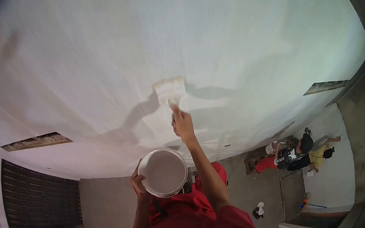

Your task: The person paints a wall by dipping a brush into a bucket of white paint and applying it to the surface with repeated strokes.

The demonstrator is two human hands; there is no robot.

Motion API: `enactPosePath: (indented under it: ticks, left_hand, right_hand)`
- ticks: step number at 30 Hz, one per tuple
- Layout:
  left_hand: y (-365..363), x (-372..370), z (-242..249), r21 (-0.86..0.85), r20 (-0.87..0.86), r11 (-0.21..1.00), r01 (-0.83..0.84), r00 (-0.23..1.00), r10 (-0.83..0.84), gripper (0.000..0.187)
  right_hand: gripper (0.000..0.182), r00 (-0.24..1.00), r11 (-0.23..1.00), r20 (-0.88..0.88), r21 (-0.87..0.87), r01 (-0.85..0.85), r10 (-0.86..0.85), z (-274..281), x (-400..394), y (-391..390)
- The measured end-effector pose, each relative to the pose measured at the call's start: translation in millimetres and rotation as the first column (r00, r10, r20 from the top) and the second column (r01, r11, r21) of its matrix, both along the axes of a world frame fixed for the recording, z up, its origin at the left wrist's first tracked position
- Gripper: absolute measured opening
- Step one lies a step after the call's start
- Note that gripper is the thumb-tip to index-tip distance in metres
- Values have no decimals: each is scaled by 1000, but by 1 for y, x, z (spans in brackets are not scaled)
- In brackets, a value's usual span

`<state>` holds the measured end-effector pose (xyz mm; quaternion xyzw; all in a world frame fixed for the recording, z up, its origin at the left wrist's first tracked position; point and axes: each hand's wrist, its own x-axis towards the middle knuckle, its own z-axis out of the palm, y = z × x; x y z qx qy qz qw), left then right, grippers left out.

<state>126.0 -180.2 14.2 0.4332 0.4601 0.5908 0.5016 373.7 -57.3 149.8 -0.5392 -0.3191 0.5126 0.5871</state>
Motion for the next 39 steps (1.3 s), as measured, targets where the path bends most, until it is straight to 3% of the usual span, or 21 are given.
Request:
enactPosePath:
  ticks: [3,4,5,8,10,12,14,18,22,24,29,30,32,36,39]
  left_hand:
    - [-1,3,6,78,-36,997,4,999,-1,60]
    - [-5,2,6,85,-26,996,2,1000,0,62]
    - [-1,6,11,90,-15,996,-5,1000,6,63]
    - [-13,9,38,19,24,1000,8,1000,-8,65]
    - [-15,6,28,6,34,1000,-4,999,4,63]
    - [-16,6,30,27,19,1000,-2,1000,2,62]
    - [-13,1,9,83,-9,997,-12,1000,13,60]
    - [-16,10,39,95,-42,995,-33,998,38,58]
    - [-16,9,18,89,-51,996,-11,999,16,58]
    - [-15,9,5,97,12,995,-3,1000,2,59]
    - [-15,10,13,-5,67,1000,2,998,-1,62]
    - [-16,9,14,-29,59,1000,-7,998,9,62]
    - [-20,14,20,-13,28,1000,-21,999,21,63]
    - [-20,15,18,6,89,1000,-8,996,7,63]
    - [-22,15,22,-13,42,1000,-8,999,8,65]
  right_hand:
    - [57,996,994,81,-106,-36,45,-76,15,-27]
    - [56,993,989,110,-147,-16,32,-71,13,-42]
    - [56,990,982,140,-189,4,23,-50,13,-51]
    - [52,949,994,299,86,73,-95,29,17,-68]
    - [47,914,958,350,264,112,-204,102,21,-72]
    - [35,905,881,349,470,56,-244,162,28,-59]
    - [28,968,810,180,585,37,-174,234,16,-55]
    - [25,983,755,146,655,-14,-109,299,16,-15]
    - [30,986,826,149,564,-23,-74,278,21,12]
    - [33,985,858,144,513,11,-99,212,19,17]
    - [38,988,985,114,151,89,-107,34,3,-12]
    - [38,984,993,144,69,97,-106,8,3,-19]
    - [36,998,997,39,-56,48,-46,-31,11,-40]
    - [32,999,986,-39,-163,-42,36,-24,19,-55]
    - [31,998,998,23,-19,-65,65,43,24,-41]
